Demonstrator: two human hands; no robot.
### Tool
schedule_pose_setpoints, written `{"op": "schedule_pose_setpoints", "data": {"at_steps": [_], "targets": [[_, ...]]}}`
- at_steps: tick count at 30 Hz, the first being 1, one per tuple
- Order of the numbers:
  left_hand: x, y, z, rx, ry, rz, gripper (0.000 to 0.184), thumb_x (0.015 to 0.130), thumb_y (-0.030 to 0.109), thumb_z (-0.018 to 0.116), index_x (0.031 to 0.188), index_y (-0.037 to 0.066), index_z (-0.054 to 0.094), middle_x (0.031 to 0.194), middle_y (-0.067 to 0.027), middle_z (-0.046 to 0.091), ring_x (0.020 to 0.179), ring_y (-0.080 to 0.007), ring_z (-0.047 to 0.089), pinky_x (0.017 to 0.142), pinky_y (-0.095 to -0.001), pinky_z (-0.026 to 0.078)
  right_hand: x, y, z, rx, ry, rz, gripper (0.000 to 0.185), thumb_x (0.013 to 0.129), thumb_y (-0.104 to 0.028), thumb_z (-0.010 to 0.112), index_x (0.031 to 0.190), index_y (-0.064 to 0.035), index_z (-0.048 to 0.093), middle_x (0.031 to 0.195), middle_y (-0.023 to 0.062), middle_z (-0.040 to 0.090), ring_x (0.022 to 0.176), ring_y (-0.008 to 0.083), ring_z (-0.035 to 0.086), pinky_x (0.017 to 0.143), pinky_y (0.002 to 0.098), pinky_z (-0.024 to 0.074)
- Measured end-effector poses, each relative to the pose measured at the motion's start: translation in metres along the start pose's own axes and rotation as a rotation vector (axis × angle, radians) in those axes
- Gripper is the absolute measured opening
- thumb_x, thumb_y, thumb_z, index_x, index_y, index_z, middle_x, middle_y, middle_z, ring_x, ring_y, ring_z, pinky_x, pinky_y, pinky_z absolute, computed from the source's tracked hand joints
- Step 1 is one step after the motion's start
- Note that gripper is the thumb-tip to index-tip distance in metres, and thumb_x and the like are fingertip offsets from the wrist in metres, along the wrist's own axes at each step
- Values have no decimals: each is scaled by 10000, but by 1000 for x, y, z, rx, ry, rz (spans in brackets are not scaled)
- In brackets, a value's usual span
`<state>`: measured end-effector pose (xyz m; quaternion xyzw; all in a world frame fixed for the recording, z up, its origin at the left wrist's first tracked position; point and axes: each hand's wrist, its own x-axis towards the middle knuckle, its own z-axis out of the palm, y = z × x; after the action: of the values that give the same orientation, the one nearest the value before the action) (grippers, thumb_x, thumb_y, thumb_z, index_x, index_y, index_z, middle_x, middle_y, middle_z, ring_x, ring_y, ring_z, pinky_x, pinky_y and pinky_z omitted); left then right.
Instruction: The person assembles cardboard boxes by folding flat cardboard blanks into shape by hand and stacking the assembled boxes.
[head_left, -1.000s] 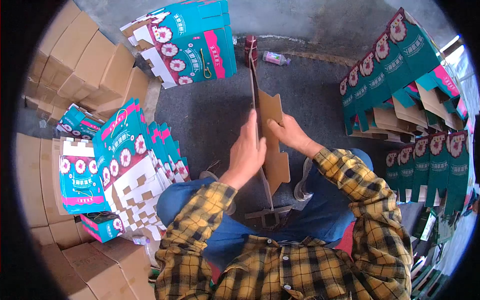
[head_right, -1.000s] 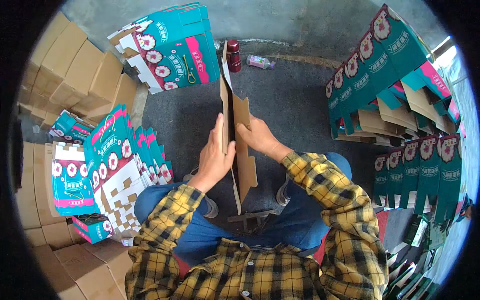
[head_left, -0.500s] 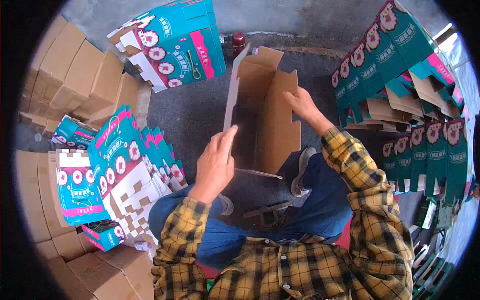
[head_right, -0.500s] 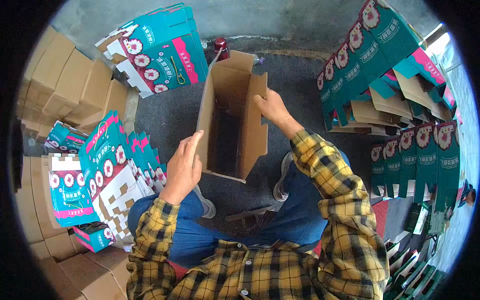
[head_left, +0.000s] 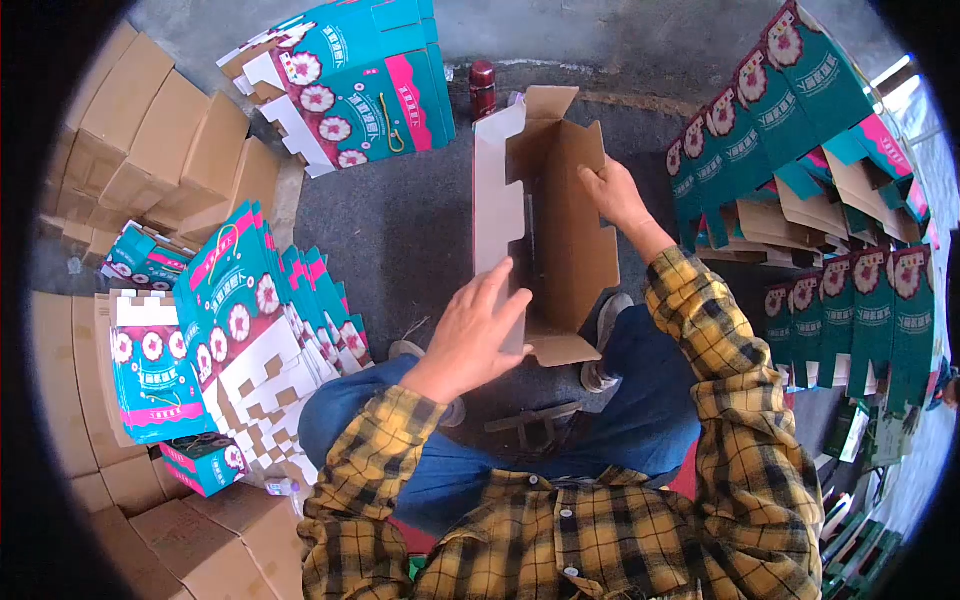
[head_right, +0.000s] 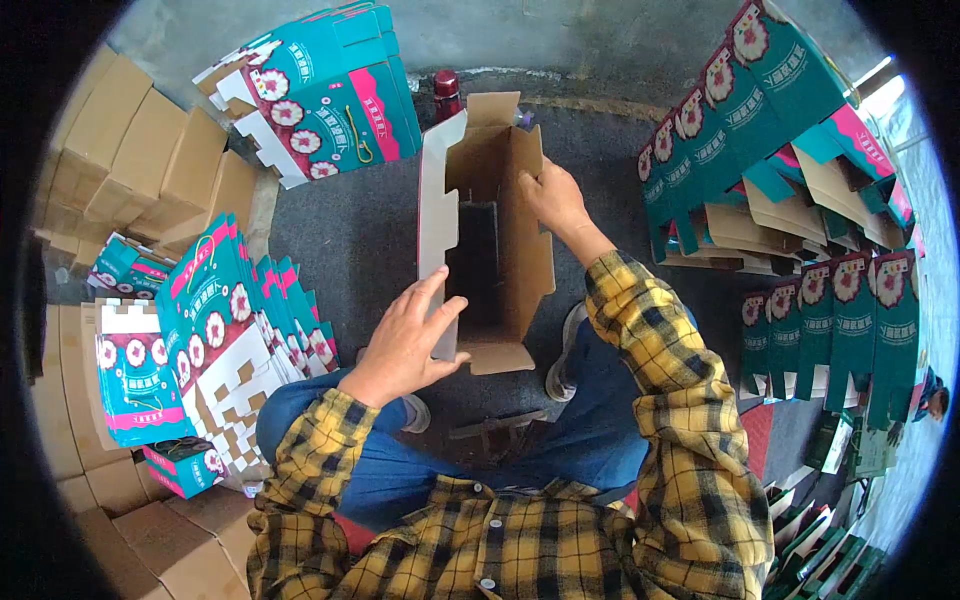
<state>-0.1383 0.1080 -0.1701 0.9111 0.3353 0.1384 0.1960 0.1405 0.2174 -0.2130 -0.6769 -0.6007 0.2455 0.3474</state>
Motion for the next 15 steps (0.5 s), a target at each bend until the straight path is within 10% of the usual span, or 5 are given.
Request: {"op": "schedule_pose_setpoints", "data": {"at_steps": [11,15], "targets": [[11,10,16,44,-89,-3,708,707,309,773,1295,45,481,1445,-197,326,1309,-382,339,1050,-480,369,-2,0,-2,-119,-67,32,376,853,-226,522,1159,-10,548,1038,247,639,987,421,602,853,474,477],[12,8,24,108,-157,-9,727,695,337,782,1296,42,497,1448,-206,321,1330,-388,316,1061,-482,361,-10,-29,-13,-196,252,-325,399,817,-89,552,1210,-19,525,1135,202,599,1037,374,585,865,447,488]]}}
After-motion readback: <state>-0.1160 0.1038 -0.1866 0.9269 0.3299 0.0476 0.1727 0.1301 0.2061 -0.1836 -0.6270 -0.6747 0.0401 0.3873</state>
